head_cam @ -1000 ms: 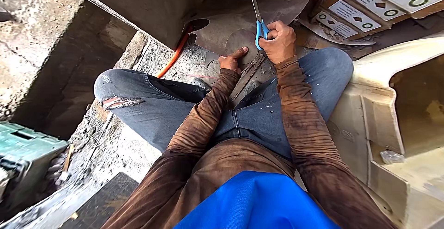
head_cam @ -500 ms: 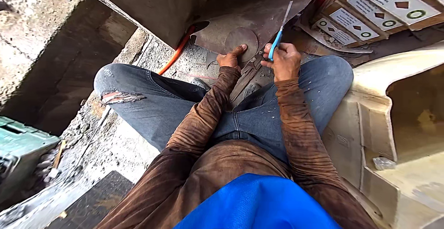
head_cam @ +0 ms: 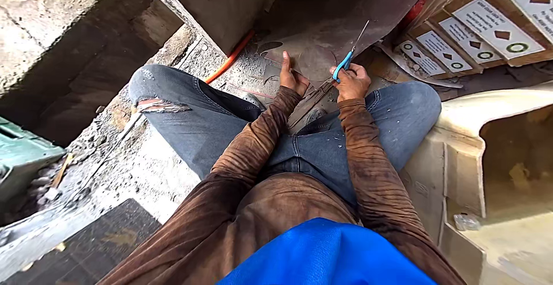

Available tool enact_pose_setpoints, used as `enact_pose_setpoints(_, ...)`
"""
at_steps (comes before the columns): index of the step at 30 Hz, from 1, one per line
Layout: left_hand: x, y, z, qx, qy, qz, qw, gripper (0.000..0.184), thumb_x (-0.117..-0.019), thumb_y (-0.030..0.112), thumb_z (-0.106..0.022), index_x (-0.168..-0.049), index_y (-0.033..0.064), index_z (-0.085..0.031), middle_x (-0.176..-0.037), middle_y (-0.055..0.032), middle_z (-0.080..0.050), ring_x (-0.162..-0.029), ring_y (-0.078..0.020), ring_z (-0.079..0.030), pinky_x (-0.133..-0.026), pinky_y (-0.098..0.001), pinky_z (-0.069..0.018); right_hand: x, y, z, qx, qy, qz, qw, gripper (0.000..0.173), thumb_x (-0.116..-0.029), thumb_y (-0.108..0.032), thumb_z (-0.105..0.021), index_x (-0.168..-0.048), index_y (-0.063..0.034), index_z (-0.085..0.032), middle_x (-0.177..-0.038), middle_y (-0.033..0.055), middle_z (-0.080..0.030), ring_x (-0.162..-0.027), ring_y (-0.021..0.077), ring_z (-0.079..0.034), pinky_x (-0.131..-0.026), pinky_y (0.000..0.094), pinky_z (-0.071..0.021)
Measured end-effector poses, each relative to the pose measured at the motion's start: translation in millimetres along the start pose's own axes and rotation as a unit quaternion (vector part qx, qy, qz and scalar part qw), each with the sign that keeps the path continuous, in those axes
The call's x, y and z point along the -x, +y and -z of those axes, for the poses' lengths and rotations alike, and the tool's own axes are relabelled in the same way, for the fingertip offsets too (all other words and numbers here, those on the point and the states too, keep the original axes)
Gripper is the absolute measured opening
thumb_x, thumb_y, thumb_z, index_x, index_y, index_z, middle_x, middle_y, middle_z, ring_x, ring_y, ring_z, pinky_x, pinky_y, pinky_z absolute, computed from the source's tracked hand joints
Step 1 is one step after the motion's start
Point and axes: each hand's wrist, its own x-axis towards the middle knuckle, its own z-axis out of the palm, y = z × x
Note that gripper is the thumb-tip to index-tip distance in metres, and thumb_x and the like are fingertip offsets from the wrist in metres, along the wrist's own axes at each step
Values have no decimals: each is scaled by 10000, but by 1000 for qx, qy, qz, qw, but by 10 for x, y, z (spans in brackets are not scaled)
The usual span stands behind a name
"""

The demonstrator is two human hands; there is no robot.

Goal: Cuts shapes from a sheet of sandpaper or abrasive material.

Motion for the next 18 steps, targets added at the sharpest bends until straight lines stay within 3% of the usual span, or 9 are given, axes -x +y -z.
enact_pose_setpoints(2, -31, 51, 31, 13, -5, 14, 1000, 652, -1056, 640, -296, -1379, 114, -505, -1242, -125, -663, -1145, -251, -651, -943, -506, -561, 4, -9, -7, 0, -3, 9, 1000, 521, -805, -17, -834, -1259, 10, -581, -936, 134, -694, -793, 215, -719, -715, 392, -642)
enact_pose_setpoints(5, -61, 50, 48, -15, -1, 27, 1000, 477, -1086, 451, -423, -1381, 86, -501, -1219, -143, -662, -1094, -259, -666, -913, -486, -576, 1, -16, 0, 8, -10, 33, 999, 513, -802, 0, -828, -1250, 11, -578, -928, 126, -703, -794, 208, -727, -716, 386, -647)
enact_pose_setpoints(10, -98, -52, 150, -60, 3, 50, 997, 237, -1040, 166, -555, -1234, 30, -569, -1076, -133, -686, -967, -226, -686, -864, -427, -590, -11, 18, 20, 32, -22, 53, 998, 525, -795, -21, -839, -1251, 5, -582, -925, 116, -696, -807, 199, -718, -721, 387, -639)
enact_pose_setpoints(14, -111, -110, 138, -112, 26, 82, 990, 198, -996, 55, -601, -1170, -39, -591, -1014, -158, -697, -877, -227, -694, -788, -402, -603, -77, 39, 79, 30, -6, 58, 998, 524, -780, -4, -843, -1239, 25, -594, -913, 135, -698, -795, 214, -719, -732, 396, -642)
enact_pose_setpoints(18, -117, -168, 48, -122, 44, 38, 991, 234, -938, -12, -668, -1152, -73, -594, -986, -187, -708, -866, -259, -705, -792, -441, -610, -78, 3, 142, 31, 6, 62, 998, 504, -783, -21, -849, -1229, 1, -616, -926, 121, -707, -818, 197, -713, -725, 376, -629)
